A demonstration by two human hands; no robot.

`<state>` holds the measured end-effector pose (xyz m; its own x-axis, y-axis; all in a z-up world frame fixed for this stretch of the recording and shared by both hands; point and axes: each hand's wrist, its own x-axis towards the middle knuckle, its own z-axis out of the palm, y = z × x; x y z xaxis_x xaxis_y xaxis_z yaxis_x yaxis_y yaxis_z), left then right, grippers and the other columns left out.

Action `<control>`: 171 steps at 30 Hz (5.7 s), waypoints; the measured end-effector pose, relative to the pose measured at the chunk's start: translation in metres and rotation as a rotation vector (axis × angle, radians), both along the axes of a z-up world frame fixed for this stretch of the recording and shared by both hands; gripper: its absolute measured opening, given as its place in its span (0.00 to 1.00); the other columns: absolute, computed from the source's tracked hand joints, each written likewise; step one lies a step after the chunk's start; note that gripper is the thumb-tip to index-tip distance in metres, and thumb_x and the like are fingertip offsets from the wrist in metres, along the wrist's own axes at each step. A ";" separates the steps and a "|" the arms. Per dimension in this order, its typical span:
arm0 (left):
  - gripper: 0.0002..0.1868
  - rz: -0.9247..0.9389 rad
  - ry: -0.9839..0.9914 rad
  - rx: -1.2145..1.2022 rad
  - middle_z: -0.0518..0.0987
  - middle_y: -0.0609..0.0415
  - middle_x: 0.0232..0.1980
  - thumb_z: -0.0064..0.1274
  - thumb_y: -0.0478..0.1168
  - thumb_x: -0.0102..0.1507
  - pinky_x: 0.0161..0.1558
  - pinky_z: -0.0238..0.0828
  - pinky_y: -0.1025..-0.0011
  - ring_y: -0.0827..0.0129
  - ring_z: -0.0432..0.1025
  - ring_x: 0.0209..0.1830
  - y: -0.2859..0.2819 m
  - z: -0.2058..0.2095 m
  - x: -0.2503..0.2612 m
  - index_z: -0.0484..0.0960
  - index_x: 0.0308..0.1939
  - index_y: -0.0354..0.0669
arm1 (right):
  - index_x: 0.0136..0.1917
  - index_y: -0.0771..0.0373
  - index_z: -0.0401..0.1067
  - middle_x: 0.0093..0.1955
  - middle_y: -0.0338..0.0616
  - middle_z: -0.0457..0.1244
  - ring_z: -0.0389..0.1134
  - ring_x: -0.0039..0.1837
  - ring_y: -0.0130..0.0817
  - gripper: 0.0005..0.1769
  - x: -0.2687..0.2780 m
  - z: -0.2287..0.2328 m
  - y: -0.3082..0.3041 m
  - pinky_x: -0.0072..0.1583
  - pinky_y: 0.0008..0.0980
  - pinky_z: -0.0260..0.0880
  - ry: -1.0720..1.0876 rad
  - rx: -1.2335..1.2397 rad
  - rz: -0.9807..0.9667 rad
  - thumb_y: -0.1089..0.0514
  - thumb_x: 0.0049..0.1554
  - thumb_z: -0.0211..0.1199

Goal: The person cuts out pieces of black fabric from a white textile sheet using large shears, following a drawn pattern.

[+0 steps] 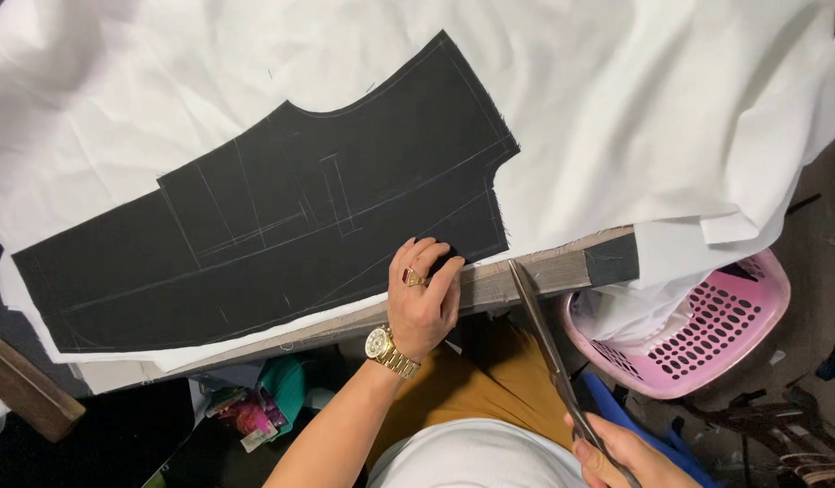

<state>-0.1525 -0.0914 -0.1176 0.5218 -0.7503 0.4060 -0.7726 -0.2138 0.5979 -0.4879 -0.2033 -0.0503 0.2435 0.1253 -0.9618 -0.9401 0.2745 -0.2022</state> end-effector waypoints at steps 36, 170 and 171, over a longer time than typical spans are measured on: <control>0.10 -0.014 0.088 0.038 0.76 0.41 0.53 0.49 0.28 0.64 0.63 0.70 0.41 0.45 0.73 0.54 0.001 0.004 0.003 0.80 0.48 0.37 | 0.69 0.51 0.67 0.25 0.42 0.58 0.61 0.26 0.31 0.31 0.075 -0.004 0.029 0.29 0.33 0.63 0.078 -0.204 -0.017 0.36 0.57 0.53; 0.12 -0.561 0.573 0.297 0.77 0.57 0.33 0.46 0.41 0.70 0.42 0.67 0.67 0.66 0.71 0.35 -0.062 0.054 0.154 0.84 0.42 0.40 | 0.67 0.54 0.67 0.27 0.41 0.45 0.48 0.25 0.31 0.20 0.282 0.039 0.094 0.29 0.32 0.49 0.427 0.139 -1.057 0.50 0.64 0.61; 0.11 -0.563 0.588 0.310 0.76 0.58 0.32 0.47 0.41 0.70 0.42 0.68 0.69 0.67 0.71 0.34 -0.063 0.053 0.156 0.84 0.42 0.41 | 0.67 0.55 0.66 0.27 0.38 0.39 0.43 0.24 0.31 0.18 0.288 0.039 0.092 0.29 0.32 0.43 0.479 0.245 -1.248 0.53 0.66 0.60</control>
